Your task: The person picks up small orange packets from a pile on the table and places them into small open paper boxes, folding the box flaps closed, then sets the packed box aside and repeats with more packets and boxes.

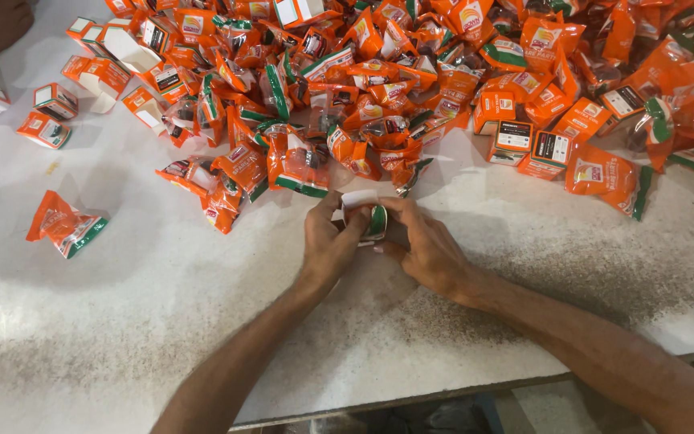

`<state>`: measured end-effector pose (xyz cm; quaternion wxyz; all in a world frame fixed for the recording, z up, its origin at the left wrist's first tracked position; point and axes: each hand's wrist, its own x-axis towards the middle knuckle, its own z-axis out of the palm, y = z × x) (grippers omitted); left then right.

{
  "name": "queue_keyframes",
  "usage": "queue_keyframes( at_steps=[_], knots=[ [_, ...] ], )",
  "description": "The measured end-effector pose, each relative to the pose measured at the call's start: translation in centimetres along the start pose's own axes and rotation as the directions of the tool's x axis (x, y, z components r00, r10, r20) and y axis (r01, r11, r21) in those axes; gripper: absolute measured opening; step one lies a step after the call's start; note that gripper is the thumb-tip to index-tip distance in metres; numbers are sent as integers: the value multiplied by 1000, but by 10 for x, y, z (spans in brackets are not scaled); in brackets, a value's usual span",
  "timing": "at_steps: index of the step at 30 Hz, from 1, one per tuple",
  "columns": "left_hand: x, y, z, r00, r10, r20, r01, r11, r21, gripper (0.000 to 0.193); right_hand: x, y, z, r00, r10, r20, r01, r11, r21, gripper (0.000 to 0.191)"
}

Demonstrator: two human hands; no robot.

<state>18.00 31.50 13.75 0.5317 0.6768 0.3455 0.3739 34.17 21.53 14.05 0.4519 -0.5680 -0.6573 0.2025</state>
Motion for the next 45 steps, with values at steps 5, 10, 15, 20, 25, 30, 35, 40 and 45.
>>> queue_keyframes(
  at_steps=[5, 10, 15, 20, 25, 30, 35, 40, 45],
  knots=[
    [0, 5, -6, 997, 52, 54, -49, 998, -46, 26, 1, -5, -2, 941, -337, 35, 332, 898, -289, 65],
    [-1, 9, -40, 932, -214, 293, 326, 848, -418, 26, 2, -3, 3, 959, -280, 49, 281, 908, -311, 59],
    [14, -2, -37, 930, -245, 275, 304, 932, -198, 16, 2, -1, 5, 966, -258, 10, 251, 931, -266, 51],
    [8, 3, -23, 980, 2, 201, 35, 982, -183, 26, 2, -7, 0, 979, -200, 31, 201, 945, -257, 43],
    [-14, 17, -35, 746, 573, 338, -662, 690, 292, 39, 2, -8, -2, 996, 76, 51, -67, 985, -160, 49],
    [-15, 18, -34, 778, 530, 338, -626, 704, 337, 29, 4, -5, -1, 1000, 1, 31, 2, 994, -110, 54],
    [-16, 17, -33, 799, 515, 312, -597, 742, 304, 19, 3, -6, -4, 999, 7, 43, -3, 996, -85, 51],
    [-21, 25, -38, 676, 560, 478, -737, 520, 433, 26, 4, -11, -6, 998, -53, 46, 57, 995, -87, 58],
    [-32, 34, -39, 669, 597, 443, -741, 493, 455, 31, 6, -18, -4, 967, -247, 63, 254, 941, -222, 81]
  ],
)
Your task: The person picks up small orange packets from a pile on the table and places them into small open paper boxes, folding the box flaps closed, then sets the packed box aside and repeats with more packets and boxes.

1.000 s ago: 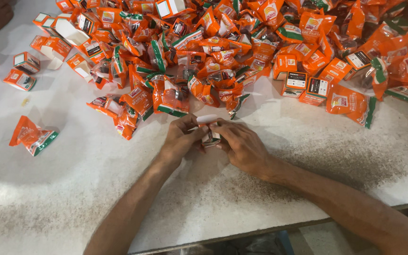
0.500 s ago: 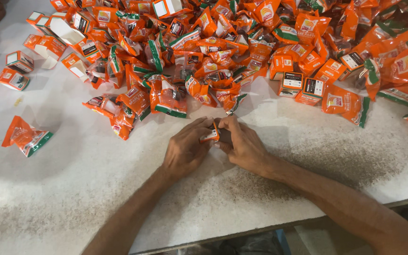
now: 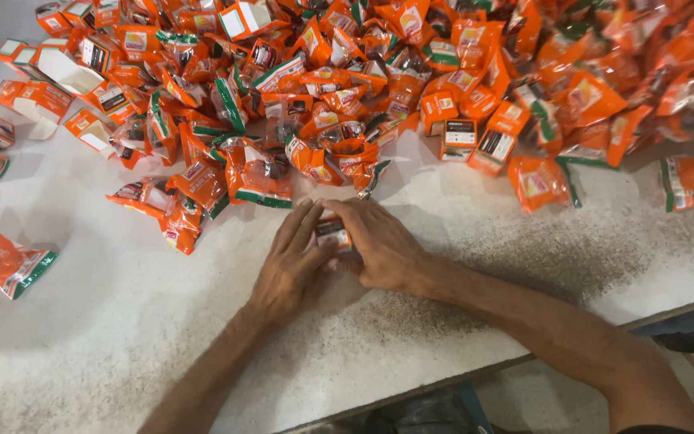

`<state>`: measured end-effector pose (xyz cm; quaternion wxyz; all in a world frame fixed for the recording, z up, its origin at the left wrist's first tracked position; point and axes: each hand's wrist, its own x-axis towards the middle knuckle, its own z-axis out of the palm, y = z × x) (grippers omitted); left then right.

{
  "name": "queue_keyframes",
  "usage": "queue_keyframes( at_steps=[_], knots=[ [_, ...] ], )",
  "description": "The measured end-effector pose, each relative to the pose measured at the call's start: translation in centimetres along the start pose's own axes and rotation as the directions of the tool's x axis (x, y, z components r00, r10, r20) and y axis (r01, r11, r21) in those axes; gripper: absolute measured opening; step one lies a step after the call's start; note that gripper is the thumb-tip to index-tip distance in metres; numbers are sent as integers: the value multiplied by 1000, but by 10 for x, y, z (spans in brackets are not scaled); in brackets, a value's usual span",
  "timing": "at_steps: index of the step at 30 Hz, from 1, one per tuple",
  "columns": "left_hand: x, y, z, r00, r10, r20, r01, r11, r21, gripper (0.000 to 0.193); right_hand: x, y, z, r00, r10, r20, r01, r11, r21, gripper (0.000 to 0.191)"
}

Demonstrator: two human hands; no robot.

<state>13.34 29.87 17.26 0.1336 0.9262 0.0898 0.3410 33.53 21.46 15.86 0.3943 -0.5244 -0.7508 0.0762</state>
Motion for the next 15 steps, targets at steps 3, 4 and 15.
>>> queue_keyframes(
  at_steps=[3, 4, 15],
  knots=[
    [-6, 4, -6, 993, -20, -115, 19, 1000, -1, 37, -5, 3, -13, 999, -40, 20, 43, 972, -233, 72],
    [-8, 5, -8, 986, -51, -160, 51, 999, -8, 39, -8, 7, -21, 997, -65, 30, 72, 941, -330, 68],
    [-7, 8, -4, 987, -94, -133, 97, 995, 17, 52, 29, 93, -75, 982, 176, -63, -165, 660, -733, 92]
  ],
)
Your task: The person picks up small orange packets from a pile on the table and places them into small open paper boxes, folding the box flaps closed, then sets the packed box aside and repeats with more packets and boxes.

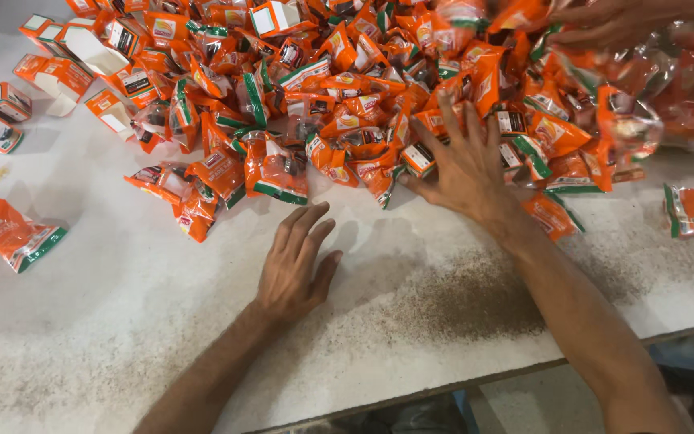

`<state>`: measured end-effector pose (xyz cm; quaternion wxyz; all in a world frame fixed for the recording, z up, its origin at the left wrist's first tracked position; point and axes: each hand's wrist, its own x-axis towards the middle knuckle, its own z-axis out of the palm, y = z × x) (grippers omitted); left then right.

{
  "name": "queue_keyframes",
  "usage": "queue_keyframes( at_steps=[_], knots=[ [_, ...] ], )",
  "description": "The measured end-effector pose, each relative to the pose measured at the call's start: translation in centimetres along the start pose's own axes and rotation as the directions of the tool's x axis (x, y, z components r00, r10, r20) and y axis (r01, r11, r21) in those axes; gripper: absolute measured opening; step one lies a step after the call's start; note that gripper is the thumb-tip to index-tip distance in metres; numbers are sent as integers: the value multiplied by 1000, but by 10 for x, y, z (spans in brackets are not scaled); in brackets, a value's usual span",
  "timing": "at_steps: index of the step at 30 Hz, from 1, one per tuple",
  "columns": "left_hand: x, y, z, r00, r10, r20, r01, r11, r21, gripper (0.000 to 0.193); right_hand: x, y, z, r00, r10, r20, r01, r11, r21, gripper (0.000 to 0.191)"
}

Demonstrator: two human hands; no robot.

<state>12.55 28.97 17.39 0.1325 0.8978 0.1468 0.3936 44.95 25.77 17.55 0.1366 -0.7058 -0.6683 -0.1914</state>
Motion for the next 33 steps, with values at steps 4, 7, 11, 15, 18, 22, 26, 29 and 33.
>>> queue_keyframes(
  at_steps=[4, 7, 11, 15, 18, 22, 26, 29, 33],
  knots=[
    [-2, 3, -2, 999, 5, 41, -7, 999, 35, 52, -7, -1, -8, 999, -36, 19, 36, 999, -25, 91],
    [-3, 1, 0, 998, -10, 56, 7, 999, 45, 53, -35, -12, -32, 996, -87, 5, 86, 996, 32, 89],
    [-2, -2, 4, 998, -20, 53, 17, 998, 58, 53, -90, -41, -71, 986, -166, 1, 165, 980, 109, 78],
    [-1, -1, 7, 997, -22, 74, 16, 996, 84, 54, -129, -51, -89, 978, -207, -27, 208, 959, 191, 79],
    [-2, 0, 7, 996, -22, 83, 15, 996, 90, 55, -151, -27, -90, 981, -181, -66, 188, 974, 125, 79],
    [-3, -1, 8, 992, -60, 115, 50, 995, 91, 56, -165, 43, -83, 996, -84, -21, 84, 996, 11, 78],
    [-3, -5, 12, 993, -89, 83, 77, 988, 135, 58, -163, 106, -73, 997, 1, -74, -7, 996, -87, 75],
    [-3, -11, 12, 995, -91, 35, 85, 986, 147, 57, -156, 122, -70, 993, 71, -96, -87, 980, -177, 73],
    [-4, -26, 2, 993, -115, 12, 107, 952, 288, 68, -152, 94, -68, 964, 114, -241, -135, 988, -73, 89]
  ],
)
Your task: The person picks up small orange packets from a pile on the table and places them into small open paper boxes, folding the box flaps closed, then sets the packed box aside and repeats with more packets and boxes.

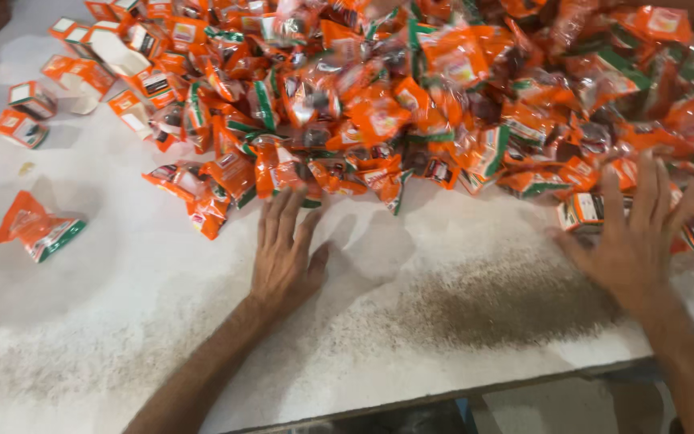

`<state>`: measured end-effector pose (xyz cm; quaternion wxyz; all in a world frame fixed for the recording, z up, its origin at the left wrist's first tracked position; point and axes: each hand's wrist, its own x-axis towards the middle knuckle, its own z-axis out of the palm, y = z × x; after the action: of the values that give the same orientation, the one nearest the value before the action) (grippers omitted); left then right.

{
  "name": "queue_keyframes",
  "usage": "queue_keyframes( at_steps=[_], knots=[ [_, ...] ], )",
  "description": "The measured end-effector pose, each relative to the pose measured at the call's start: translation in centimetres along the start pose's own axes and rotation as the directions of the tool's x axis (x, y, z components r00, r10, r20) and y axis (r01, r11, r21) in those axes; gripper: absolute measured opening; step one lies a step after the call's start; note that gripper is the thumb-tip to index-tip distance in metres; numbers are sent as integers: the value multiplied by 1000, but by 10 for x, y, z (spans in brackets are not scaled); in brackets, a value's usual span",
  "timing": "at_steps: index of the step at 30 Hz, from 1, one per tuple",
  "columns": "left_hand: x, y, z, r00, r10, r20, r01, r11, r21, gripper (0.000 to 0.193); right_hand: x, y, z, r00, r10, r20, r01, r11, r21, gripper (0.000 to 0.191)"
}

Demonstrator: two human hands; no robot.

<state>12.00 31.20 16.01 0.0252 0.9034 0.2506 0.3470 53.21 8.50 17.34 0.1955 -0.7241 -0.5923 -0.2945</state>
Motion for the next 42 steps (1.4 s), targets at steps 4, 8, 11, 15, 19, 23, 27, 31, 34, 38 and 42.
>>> queue_keyframes(
  at_steps=[4, 8, 11, 15, 19, 23, 27, 31, 34, 38, 42],
  knots=[
    [6, -25, -9, 985, -171, 12, 168, 976, 139, 98, 2, -53, 10, 979, -205, 16, 194, 948, 253, 97],
    [14, -24, -1, 990, -98, 102, 86, 989, 118, 117, 40, -93, 53, 984, -154, 86, 120, 943, 311, 119],
    [24, -13, 19, 984, 62, 166, -75, 994, 78, 108, 81, -120, 88, 991, -93, 92, 61, 951, 303, 134],
    [42, -33, 36, 983, -38, 178, 14, 991, 132, 94, 124, -167, 122, 992, -68, 109, 26, 937, 348, 139],
    [52, -88, 33, 992, -34, 118, 3, 968, 251, 67, 150, -210, 148, 993, -110, 46, 94, 962, 257, 137],
    [40, -126, 15, 996, -28, 80, 5, 964, 266, 58, 168, -245, 170, 984, -171, -52, 178, 938, 298, 133],
    [34, -137, -6, 991, -75, 108, 35, 943, 331, 60, 180, -263, 179, 977, -204, -58, 212, 929, 304, 129],
    [32, -158, -33, 993, -11, 114, -18, 968, 249, 69, 183, -258, 178, 967, -251, -53, 247, 853, 459, 130],
    [20, -201, -61, 998, -41, -45, 47, 987, 155, 66, 178, -252, 178, 986, -132, -98, 164, 731, 662, 132],
    [21, -303, -99, 902, -167, -399, 237, 962, 134, 56, 176, -259, 177, 998, -47, -41, 62, 721, 691, 130],
    [19, -401, -124, 785, -393, -479, 491, 866, 94, 57, 177, -264, 171, 996, -50, 72, -10, 751, 660, 127]
  ],
)
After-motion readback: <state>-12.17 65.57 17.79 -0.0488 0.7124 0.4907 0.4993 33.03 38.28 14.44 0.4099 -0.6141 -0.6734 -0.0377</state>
